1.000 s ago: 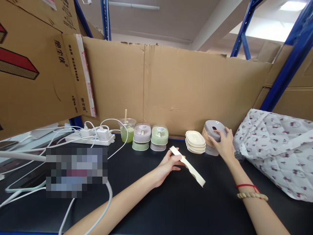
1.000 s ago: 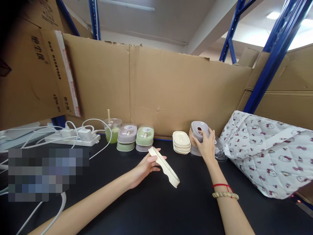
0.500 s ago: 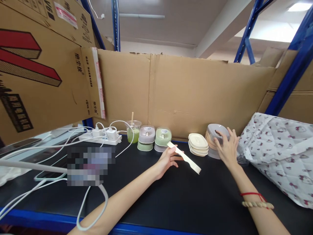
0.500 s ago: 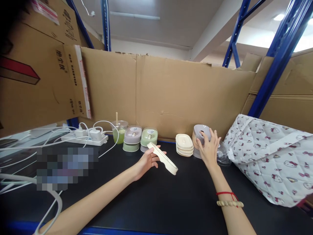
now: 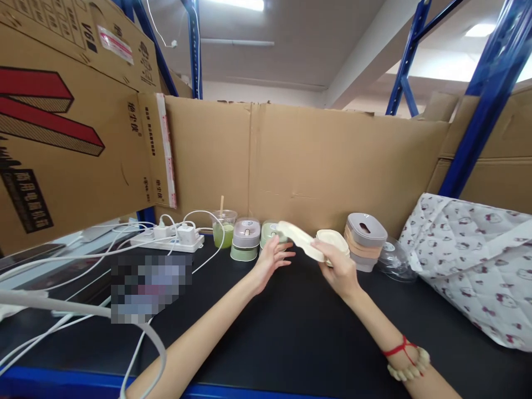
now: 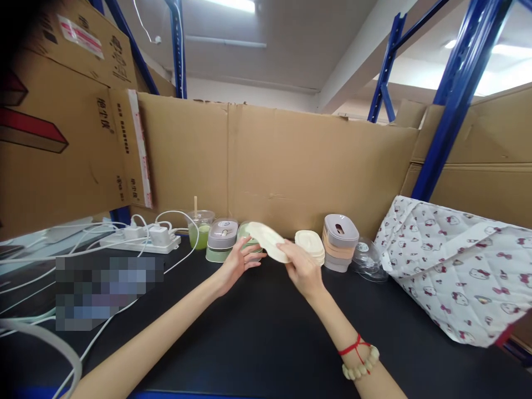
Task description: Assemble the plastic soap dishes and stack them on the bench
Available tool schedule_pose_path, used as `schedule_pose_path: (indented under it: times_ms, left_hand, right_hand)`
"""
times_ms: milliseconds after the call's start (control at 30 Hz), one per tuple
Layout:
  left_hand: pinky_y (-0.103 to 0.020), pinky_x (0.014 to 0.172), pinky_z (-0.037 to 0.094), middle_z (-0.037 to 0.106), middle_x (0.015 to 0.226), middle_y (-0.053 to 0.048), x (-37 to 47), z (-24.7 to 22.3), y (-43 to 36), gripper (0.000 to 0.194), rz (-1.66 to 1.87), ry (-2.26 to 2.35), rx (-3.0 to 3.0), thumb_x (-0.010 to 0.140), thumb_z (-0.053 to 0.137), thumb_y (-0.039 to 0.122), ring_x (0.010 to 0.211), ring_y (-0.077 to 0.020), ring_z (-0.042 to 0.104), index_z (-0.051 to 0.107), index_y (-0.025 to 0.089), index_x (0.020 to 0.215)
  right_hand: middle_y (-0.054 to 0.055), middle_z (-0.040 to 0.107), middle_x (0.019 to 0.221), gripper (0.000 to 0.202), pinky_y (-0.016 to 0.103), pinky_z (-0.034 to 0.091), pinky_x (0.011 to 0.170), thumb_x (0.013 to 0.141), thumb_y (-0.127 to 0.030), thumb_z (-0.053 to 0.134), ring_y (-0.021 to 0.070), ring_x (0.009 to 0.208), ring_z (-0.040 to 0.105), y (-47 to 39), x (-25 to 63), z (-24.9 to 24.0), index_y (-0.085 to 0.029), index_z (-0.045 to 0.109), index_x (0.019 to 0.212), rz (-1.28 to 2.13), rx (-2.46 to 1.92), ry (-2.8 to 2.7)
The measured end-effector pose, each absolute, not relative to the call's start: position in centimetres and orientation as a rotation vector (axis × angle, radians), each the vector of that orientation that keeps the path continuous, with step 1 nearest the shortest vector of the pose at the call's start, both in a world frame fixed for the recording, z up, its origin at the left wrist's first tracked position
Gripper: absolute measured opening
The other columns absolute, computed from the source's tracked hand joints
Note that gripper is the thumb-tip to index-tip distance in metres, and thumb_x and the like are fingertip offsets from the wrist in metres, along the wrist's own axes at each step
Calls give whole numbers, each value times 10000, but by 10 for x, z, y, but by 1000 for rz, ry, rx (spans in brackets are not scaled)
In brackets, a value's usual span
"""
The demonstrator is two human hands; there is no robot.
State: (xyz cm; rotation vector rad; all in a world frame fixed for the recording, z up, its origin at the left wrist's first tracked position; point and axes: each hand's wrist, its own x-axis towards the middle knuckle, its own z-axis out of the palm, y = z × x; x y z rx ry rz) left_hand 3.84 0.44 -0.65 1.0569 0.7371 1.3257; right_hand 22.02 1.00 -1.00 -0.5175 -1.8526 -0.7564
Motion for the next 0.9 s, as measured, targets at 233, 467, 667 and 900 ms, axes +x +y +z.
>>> schedule_pose_path:
  times_ms: [233, 467, 667, 900]
  left_hand:
    - [-455, 966, 386, 594, 1200, -137, 21, -15, 13, 370, 1568, 1468, 2183, 754, 545, 169, 1189, -280, 505, 527, 167, 1124]
    - [-477, 1027, 333, 389, 1435, -153, 10, -31, 28, 471, 1194, 1737, 2892, 817, 472, 183, 1356, -315, 286, 470, 152, 1287]
    - [-466, 1032, 342, 397, 1435, -125, 4, -33, 35, 523, 930, 1799, 2961, 835, 450, 151, 1358, -294, 283, 405, 185, 1354]
    - [-466, 1063, 306, 404, 1423, -152, 4, -31, 43, 525, 832, 1917, 2914, 856, 391, 89, 1365, -263, 266, 360, 126, 1378]
  right_hand:
    - [29, 720, 961, 382, 343, 442, 729, 863, -71, 399, 192, 850, 647, 35, 266, -18, -268, 652, 1070, -963, -998, -1856]
    - [81, 707, 986, 378, 356, 382, 690, 865, -108, 374, 223, 856, 603, 54, 280, -29, -247, 670, 1056, -1026, -1276, -1970]
    - [108, 674, 1032, 311, 377, 380, 716, 864, -301, 415, 259, 895, 561, 57, 279, -33, -230, 654, 1050, -991, -1473, -1894]
    - [121, 626, 1089, 322, 405, 383, 770, 833, -378, 432, 278, 936, 541, 59, 281, -42, -224, 627, 1037, -949, -1498, -1829]
